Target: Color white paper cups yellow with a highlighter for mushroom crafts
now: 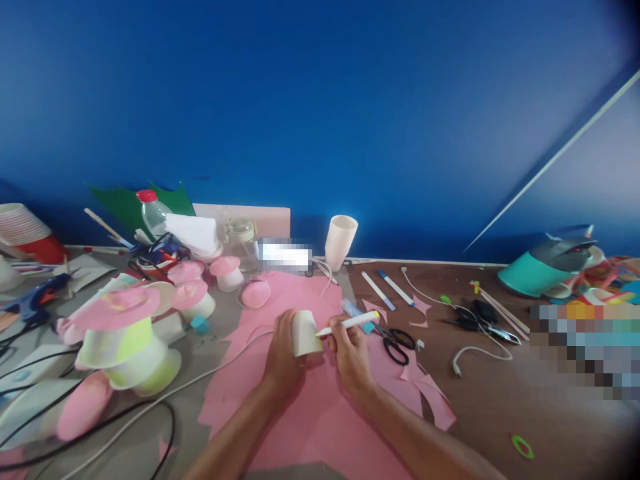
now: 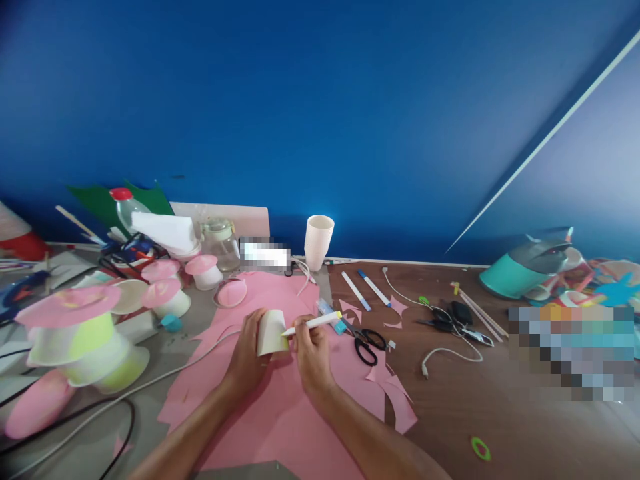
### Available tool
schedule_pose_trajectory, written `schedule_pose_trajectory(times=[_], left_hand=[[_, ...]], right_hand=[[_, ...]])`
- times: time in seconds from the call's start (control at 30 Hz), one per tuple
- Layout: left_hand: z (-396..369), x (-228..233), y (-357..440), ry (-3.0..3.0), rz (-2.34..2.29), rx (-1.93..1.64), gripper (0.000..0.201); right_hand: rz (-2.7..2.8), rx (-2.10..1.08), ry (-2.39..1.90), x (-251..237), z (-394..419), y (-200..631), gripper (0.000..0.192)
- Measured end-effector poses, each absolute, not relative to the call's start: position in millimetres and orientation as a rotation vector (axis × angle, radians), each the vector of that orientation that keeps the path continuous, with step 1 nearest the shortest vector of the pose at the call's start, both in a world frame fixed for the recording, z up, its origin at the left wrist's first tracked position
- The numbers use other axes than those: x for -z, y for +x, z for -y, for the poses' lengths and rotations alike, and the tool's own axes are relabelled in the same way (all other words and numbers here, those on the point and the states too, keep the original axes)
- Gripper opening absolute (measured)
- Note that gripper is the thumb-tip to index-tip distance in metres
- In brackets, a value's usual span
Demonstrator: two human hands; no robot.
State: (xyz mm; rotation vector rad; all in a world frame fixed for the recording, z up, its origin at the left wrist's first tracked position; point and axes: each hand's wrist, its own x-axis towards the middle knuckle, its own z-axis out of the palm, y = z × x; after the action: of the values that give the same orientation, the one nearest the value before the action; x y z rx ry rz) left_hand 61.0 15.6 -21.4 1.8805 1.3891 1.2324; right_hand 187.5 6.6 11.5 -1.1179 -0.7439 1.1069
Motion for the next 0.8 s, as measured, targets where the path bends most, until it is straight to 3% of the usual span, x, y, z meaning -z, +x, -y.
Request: schedule_pose_trajectory(times=[0.37, 0.53, 0.73, 0.8], left_hand=[[-17.8, 19.2, 61.0, 1.884, -1.432, -1.201, 0.044], [-18.6, 21.1, 60.7, 1.866, -1.398, -1.225, 0.053], [-17.2, 20.6, 62.2, 1.858, -1.425, -1.220, 0.050], [-16.5, 19.8, 62.6, 1.855, -1.433, -1.218, 0.050]], right_hand=[[0.733, -1.132, -1.033, -9.8, -2.4, 188.3, 0.038], [0.692, -1.040, -0.960, -10.5, -6.9, 193.2, 0.031], [0.787, -1.058, -1.030, -3.4, -2.1, 188.1, 0.043], [0.822, -1.029, -1.039, 0.4, 0.1, 185.6, 0.039]])
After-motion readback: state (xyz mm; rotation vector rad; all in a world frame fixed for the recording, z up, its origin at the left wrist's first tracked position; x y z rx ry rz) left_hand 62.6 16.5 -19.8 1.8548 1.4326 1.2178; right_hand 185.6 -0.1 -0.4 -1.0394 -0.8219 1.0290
